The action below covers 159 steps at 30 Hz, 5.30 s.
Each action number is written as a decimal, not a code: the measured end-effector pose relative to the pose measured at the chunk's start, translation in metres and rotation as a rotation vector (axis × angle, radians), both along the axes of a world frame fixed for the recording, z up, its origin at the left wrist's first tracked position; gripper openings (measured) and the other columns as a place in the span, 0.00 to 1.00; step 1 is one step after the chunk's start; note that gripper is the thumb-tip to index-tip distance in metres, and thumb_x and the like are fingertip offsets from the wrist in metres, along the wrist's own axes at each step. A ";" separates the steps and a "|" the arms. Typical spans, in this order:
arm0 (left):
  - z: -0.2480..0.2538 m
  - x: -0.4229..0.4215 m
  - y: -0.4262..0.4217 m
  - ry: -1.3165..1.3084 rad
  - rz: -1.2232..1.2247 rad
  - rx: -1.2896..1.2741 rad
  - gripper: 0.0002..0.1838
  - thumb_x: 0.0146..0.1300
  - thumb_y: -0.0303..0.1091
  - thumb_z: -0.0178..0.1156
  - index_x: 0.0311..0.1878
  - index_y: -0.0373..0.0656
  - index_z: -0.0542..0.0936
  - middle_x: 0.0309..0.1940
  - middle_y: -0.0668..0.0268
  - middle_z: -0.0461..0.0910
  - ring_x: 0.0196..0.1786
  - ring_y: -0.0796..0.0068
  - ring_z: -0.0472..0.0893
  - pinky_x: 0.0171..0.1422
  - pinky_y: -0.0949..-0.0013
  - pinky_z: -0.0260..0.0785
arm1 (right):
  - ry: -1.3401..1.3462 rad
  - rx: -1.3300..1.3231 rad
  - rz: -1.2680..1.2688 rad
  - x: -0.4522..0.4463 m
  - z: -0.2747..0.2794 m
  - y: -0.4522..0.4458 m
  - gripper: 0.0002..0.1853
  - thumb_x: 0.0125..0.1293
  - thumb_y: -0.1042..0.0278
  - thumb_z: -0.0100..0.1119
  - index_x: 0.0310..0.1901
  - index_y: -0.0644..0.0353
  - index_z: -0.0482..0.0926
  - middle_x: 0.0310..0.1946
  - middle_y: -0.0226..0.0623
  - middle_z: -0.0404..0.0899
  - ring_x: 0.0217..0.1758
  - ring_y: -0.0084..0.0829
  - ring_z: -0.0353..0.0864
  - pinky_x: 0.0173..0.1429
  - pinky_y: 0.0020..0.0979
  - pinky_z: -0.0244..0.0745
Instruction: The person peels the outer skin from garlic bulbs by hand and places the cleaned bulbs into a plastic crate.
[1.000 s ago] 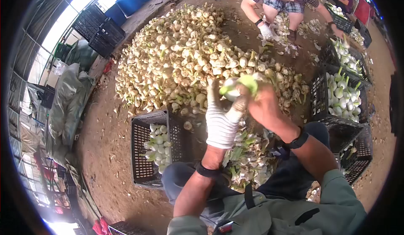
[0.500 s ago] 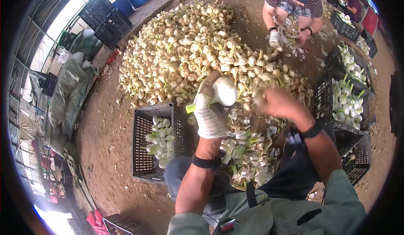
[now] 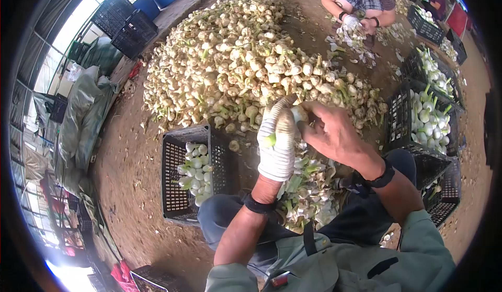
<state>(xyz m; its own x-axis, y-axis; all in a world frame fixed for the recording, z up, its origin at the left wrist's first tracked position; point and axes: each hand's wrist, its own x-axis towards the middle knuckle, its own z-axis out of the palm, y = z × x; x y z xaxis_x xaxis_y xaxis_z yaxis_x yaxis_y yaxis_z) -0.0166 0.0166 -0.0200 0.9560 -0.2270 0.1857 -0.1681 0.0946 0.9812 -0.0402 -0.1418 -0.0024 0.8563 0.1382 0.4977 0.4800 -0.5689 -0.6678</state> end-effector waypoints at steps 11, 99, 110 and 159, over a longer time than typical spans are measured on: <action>0.004 0.003 -0.004 0.206 -0.013 -0.216 0.38 0.71 0.64 0.40 0.62 0.35 0.74 0.55 0.58 0.78 0.55 0.70 0.77 0.62 0.66 0.68 | 0.147 0.130 -0.074 -0.001 0.007 -0.009 0.09 0.59 0.73 0.61 0.40 0.64 0.76 0.19 0.33 0.77 0.18 0.23 0.74 0.24 0.26 0.67; 0.004 -0.001 -0.051 -0.100 -0.311 -0.092 0.33 0.65 0.48 0.56 0.67 0.35 0.67 0.61 0.54 0.75 0.62 0.64 0.75 0.65 0.62 0.69 | 0.959 1.288 0.283 -0.040 -0.035 -0.026 0.36 0.72 0.32 0.36 0.54 0.63 0.70 0.39 0.41 0.82 0.27 0.28 0.83 0.27 0.26 0.83; 0.027 -0.021 -0.024 0.088 -0.253 -0.254 0.35 0.62 0.45 0.66 0.66 0.33 0.69 0.60 0.51 0.75 0.64 0.60 0.74 0.71 0.59 0.62 | 0.008 1.621 -0.464 -0.095 -0.016 -0.255 0.28 0.72 0.45 0.51 0.51 0.69 0.71 0.49 0.55 0.78 0.53 0.46 0.80 0.59 0.43 0.77; 0.016 -0.003 -0.043 0.339 -0.608 -0.453 0.42 0.62 0.37 0.67 0.74 0.36 0.56 0.58 0.58 0.75 0.56 0.73 0.76 0.58 0.70 0.72 | 0.577 0.493 0.121 -0.020 0.070 -0.084 0.13 0.67 0.71 0.62 0.51 0.64 0.77 0.32 0.33 0.81 0.25 0.16 0.75 0.29 0.20 0.71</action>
